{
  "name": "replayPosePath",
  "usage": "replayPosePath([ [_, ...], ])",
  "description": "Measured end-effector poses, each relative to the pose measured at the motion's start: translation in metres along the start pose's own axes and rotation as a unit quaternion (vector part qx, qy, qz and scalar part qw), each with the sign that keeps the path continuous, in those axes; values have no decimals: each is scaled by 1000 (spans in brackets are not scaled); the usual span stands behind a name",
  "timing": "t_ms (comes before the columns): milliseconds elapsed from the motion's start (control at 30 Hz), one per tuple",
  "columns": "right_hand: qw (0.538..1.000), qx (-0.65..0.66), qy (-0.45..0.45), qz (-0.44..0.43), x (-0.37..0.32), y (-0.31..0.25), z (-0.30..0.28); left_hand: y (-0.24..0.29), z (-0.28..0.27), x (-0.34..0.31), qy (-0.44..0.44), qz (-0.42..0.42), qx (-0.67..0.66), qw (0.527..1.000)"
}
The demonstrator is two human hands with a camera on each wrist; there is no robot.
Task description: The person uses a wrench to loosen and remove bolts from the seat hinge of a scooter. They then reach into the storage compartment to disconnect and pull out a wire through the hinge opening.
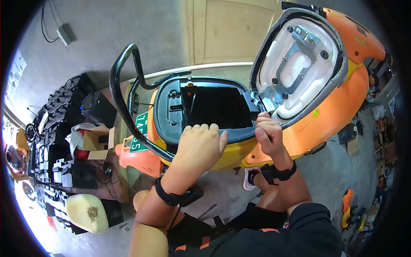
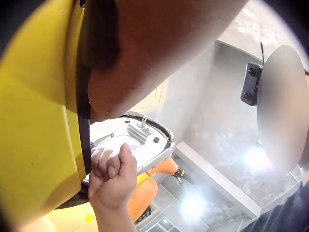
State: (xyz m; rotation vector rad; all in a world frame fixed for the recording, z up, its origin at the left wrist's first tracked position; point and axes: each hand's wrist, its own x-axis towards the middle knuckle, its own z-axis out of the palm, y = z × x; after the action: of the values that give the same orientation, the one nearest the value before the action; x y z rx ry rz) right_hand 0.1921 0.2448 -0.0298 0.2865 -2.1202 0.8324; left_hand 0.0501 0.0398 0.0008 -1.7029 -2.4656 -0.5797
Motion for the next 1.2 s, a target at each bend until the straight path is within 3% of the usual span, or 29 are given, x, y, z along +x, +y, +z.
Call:
replayPosePath([
  [200,999,-15,5,33,4,-7,5,8,5,0,36,3,34,999],
  [267,997,-38,10,71,10,-14,7,15,6,0,47,2,112,993],
  [567,986,-123,17,109,20,-20,20,18,16,4,32,-12,127,991],
  [667,968,-220,34,112,30,-24,37,22,17,6,40,-34,129,990],
  [767,939,-311,-4,150,42,-22,54,19,16,5,31,-3,135,990],
  [933,958,-257,23,126,40,-20,52,19,5,3,30,38,139,989],
  [1100,974,-210,27,81,28,-16,44,16,12,2,59,-2,93,994],
  [1200,976,-72,157,133,22,-14,35,17,13,2,67,-6,96,993],
])
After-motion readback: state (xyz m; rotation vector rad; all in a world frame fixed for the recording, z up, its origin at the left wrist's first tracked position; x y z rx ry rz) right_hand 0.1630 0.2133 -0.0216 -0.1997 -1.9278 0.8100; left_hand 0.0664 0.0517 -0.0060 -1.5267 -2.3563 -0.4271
